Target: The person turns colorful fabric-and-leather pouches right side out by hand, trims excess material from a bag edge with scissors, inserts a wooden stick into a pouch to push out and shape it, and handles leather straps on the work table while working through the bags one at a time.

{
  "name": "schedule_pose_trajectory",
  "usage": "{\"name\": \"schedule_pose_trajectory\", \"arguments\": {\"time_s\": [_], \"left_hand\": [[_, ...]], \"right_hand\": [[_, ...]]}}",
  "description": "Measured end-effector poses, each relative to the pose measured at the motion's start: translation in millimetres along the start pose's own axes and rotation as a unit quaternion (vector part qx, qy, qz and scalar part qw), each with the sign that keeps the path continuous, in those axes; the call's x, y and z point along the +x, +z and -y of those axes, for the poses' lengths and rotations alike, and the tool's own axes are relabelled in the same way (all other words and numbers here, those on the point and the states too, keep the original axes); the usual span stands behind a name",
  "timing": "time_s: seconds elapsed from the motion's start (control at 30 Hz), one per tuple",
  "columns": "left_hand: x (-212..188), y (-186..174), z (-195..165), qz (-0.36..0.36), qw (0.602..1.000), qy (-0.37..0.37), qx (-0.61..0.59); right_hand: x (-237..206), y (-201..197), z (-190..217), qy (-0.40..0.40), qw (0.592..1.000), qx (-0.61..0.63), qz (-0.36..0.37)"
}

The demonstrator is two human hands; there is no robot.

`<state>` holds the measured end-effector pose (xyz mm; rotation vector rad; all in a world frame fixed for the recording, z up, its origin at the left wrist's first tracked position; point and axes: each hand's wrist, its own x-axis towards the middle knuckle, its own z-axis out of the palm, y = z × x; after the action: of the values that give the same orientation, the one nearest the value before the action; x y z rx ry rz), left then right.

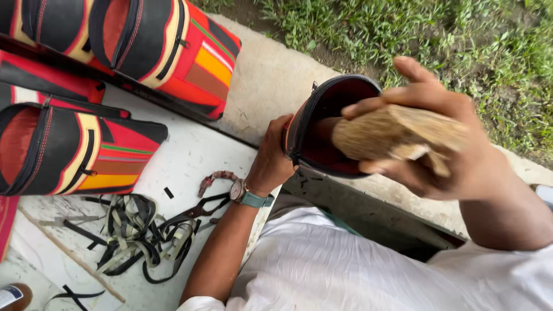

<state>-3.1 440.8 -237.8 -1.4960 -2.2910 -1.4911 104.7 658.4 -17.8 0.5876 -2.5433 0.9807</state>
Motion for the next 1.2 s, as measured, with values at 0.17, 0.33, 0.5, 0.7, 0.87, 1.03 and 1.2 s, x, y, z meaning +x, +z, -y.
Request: {"name": "schedule_pose_trajectory", "arguments": {"time_s": [0.17, 0.33, 0.5, 0.7, 0.87, 1.03, 1.2], "left_hand": [[-3, 1, 0, -0.014, 0.998, -0.035, -0.051], [-6, 3, 1, -0.001, 0.998, -0.019, -0.061], [-7, 3, 2, -0.008, 0.999, -0.009, -0.047], [-3, 4, 1, -0.017, 0.998, -0.010, -0.057], [-1, 3, -4, 0.003, 1.000, 0.011, -0.012], [-1, -1, -8, 0.000, 0.998, -0.040, -0.055], [-1, -5, -9, 0.014, 0.996, -0.064, -0.064]], "right_hand": [[-12, -4, -12, 0.087, 0.993, -0.021, 0.077], [-38, -27, -16, 0.069, 0.993, -0.055, 0.073], [-27, -31, -12, 0.031, 0.995, -0.086, 0.033], [4, -28, 3, -0.025, 0.992, -0.126, -0.007], [-8, -12, -9, -0.018, 0.999, -0.042, 0.017], [-66, -5, -27, 0.050, 0.997, -0.005, -0.059], [-50, 1, -17, 0.050, 0.985, 0.123, -0.110]]}}
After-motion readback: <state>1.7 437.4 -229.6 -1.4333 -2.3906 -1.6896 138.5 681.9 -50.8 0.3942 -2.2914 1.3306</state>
